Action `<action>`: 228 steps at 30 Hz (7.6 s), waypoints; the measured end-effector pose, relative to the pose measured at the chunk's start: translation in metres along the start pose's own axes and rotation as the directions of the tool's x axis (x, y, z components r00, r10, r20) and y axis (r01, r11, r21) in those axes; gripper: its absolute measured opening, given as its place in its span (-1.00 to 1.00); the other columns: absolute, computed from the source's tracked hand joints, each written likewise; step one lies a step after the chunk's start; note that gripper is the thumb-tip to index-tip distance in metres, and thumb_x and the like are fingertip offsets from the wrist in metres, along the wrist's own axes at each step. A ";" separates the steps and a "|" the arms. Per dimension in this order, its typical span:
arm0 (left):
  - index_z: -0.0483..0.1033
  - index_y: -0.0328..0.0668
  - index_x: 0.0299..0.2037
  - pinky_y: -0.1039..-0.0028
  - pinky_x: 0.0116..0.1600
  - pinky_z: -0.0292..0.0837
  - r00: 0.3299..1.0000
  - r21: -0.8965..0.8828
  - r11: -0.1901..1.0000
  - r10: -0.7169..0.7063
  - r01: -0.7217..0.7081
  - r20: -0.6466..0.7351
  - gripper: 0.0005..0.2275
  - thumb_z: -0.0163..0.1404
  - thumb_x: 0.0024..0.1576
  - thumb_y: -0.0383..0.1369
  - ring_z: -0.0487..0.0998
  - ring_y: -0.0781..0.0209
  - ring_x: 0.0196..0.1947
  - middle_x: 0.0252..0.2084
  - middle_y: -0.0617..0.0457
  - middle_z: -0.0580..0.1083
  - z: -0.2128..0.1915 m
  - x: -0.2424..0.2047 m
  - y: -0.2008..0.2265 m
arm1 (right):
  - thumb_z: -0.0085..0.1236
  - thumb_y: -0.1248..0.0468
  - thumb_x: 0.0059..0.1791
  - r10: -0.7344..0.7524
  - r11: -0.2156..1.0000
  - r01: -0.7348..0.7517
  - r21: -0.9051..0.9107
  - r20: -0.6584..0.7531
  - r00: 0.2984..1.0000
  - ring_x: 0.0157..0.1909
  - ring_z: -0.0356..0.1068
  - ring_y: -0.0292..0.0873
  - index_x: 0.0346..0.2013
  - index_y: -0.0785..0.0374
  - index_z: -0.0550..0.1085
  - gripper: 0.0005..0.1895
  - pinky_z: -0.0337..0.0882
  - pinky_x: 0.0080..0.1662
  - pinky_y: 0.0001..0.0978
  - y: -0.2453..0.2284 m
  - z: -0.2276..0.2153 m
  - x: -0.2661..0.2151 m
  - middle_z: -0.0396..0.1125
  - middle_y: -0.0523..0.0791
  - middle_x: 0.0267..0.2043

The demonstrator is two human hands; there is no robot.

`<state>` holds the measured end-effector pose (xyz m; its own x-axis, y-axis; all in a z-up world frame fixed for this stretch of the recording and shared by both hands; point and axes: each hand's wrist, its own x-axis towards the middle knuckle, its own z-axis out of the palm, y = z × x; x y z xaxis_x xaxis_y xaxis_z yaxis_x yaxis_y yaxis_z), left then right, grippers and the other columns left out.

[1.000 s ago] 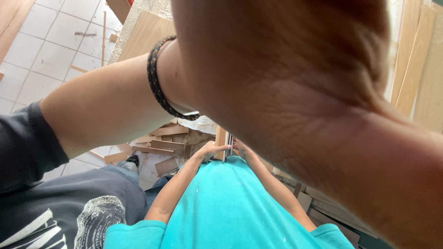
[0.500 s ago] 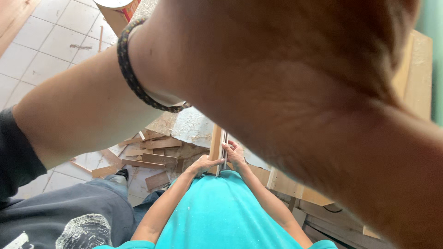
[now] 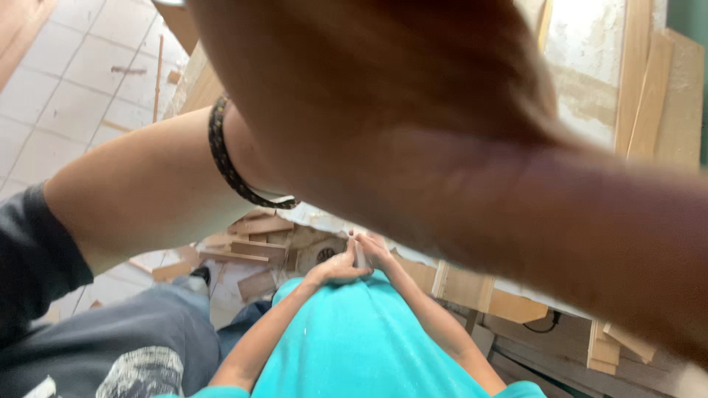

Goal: The person taps a wood plank into position with a hammer, measures distances with a tape measure, and uses a table saw to cut wood pieces into smaller segments, handling multiple wood planks and pieces over the course of the task.

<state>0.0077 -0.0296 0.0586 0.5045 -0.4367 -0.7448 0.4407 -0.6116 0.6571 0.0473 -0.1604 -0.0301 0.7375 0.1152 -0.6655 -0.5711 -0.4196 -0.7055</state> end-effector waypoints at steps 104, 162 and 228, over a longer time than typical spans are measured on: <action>0.64 0.03 -0.16 0.29 -0.24 0.56 0.143 -0.409 0.874 -0.384 -0.261 -0.912 -0.71 0.34 0.21 0.01 0.64 0.07 -0.31 -0.34 -0.06 0.57 -0.190 0.010 -0.137 | 0.49 0.10 -0.19 -0.159 0.899 -0.345 -0.268 -0.936 0.313 0.27 0.28 0.33 0.44 0.20 0.30 -0.06 0.31 0.19 0.24 0.092 -0.336 -0.072 0.29 0.23 0.20; 0.66 0.01 -0.18 0.47 -0.16 0.49 0.154 0.177 0.848 0.288 -0.500 -0.945 -0.87 0.10 0.33 -0.23 0.58 0.16 -0.18 -0.19 0.07 0.59 -0.149 0.115 0.092 | 0.19 0.24 0.06 0.208 0.594 0.259 0.762 -0.456 0.866 -0.32 0.59 -0.07 0.02 0.14 0.56 -0.76 0.66 -0.29 -0.18 0.087 -0.153 -0.068 0.53 -0.11 -0.24; 0.43 0.23 0.31 0.20 0.09 0.48 0.897 0.856 0.504 0.423 -0.113 -0.131 -0.41 0.25 0.01 -0.09 0.33 -0.24 0.19 0.58 0.01 0.01 -0.046 0.198 0.096 | 0.27 0.15 -0.06 -0.297 0.241 -0.410 -0.880 -0.469 0.831 0.61 -0.34 0.17 0.24 -0.20 0.46 -0.45 -0.24 0.41 0.39 0.028 -0.192 0.010 -0.24 -0.04 0.64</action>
<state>0.1835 -0.1443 -0.0204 0.7357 -0.5639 -0.3751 -0.4707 -0.8240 0.3155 0.1078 -0.3435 -0.0097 0.9522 -0.2020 -0.2291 -0.1232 -0.9404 0.3168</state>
